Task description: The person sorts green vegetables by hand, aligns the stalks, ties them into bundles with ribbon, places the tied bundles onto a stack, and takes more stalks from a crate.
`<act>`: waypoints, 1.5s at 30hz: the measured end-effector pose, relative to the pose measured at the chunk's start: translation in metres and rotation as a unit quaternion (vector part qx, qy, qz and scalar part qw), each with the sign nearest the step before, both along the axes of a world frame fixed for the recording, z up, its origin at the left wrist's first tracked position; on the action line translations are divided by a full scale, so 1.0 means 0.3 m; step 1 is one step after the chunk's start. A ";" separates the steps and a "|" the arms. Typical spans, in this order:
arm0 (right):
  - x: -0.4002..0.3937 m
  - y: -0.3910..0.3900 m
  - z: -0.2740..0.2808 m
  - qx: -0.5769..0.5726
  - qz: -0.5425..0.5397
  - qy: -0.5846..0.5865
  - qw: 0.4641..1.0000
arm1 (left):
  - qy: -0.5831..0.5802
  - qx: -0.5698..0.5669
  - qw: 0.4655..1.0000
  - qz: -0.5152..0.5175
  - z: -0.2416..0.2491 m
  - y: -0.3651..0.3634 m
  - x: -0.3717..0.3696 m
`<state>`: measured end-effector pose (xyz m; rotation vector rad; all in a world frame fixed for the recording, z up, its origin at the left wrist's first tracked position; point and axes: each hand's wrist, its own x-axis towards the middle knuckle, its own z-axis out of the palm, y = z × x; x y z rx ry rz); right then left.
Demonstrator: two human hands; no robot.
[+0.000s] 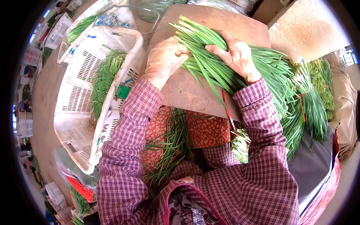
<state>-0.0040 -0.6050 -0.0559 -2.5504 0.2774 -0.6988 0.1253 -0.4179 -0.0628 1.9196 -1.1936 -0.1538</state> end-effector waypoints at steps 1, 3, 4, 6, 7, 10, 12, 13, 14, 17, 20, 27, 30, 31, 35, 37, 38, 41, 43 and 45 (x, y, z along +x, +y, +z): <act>-0.001 0.000 0.001 0.000 0.000 0.000 1.000 | 0.000 0.000 1.000 0.000 -0.003 0.001 0.005; -0.002 0.004 0.007 0.014 0.001 0.006 1.000 | -0.074 0.027 0.997 -0.014 -0.008 0.003 0.021; -0.004 0.006 0.012 0.014 0.001 0.007 1.000 | -0.074 0.027 0.997 -0.014 -0.011 0.001 0.026; -0.009 0.010 0.023 0.019 0.001 0.033 0.999 | -0.053 0.026 0.998 -0.019 -0.019 -0.004 0.034; -0.007 0.007 0.016 0.019 0.001 0.033 0.999 | -0.053 0.026 0.998 -0.019 -0.023 -0.006 0.036; -0.001 0.000 0.000 0.009 0.001 -0.003 1.000 | -0.018 0.026 0.999 -0.039 -0.048 -0.009 0.047; -0.003 0.000 0.000 -0.002 -0.010 0.009 1.000 | -0.062 -0.014 0.998 -0.031 -0.051 -0.001 0.050; -0.004 -0.005 -0.009 -0.002 -0.011 0.009 1.000 | -0.061 -0.013 0.998 -0.031 -0.042 0.009 0.052; -0.002 -0.015 -0.022 -0.027 0.006 -0.003 1.000 | 0.022 0.011 0.999 -0.027 -0.029 0.025 0.058; 0.000 -0.013 -0.033 -0.060 0.003 -0.011 0.998 | 0.253 0.018 0.967 -0.038 -0.011 0.073 0.116; -0.004 0.009 -0.018 -0.069 -0.025 0.024 0.997 | 0.448 -0.058 0.889 -0.073 0.014 0.125 0.155; -0.002 0.021 -0.029 -0.099 -0.037 0.028 0.994 | 0.536 -0.365 0.749 -0.140 0.148 0.364 0.118; -0.002 0.024 -0.028 -0.118 -0.041 0.031 0.992 | 0.362 -0.066 0.853 -0.371 0.159 0.454 0.027; -0.001 0.024 -0.025 -0.118 -0.039 0.030 0.992 | 0.291 0.057 0.899 -0.322 0.180 0.455 -0.034; -0.009 0.037 -0.023 -0.126 -0.044 0.040 0.990 | -0.076 0.146 0.982 -0.096 0.182 0.369 -0.143; 0.001 0.025 -0.039 -0.161 -0.038 -0.012 0.986 | -0.146 0.108 0.983 0.003 0.152 0.269 -0.140; 0.000 0.022 -0.037 -0.163 -0.037 -0.013 0.986 | -0.176 0.057 0.983 0.017 0.095 0.220 -0.131; 0.004 0.026 -0.045 -0.145 -0.037 0.007 0.989 | -0.218 -0.022 0.975 0.040 -0.015 0.126 -0.118; -0.005 0.038 -0.040 -0.155 -0.032 0.009 0.987 | -0.209 -0.026 0.976 0.054 -0.048 0.102 -0.111; -0.003 0.049 -0.033 -0.154 -0.029 0.037 0.987 | -0.125 -0.091 0.987 0.052 -0.060 0.093 -0.096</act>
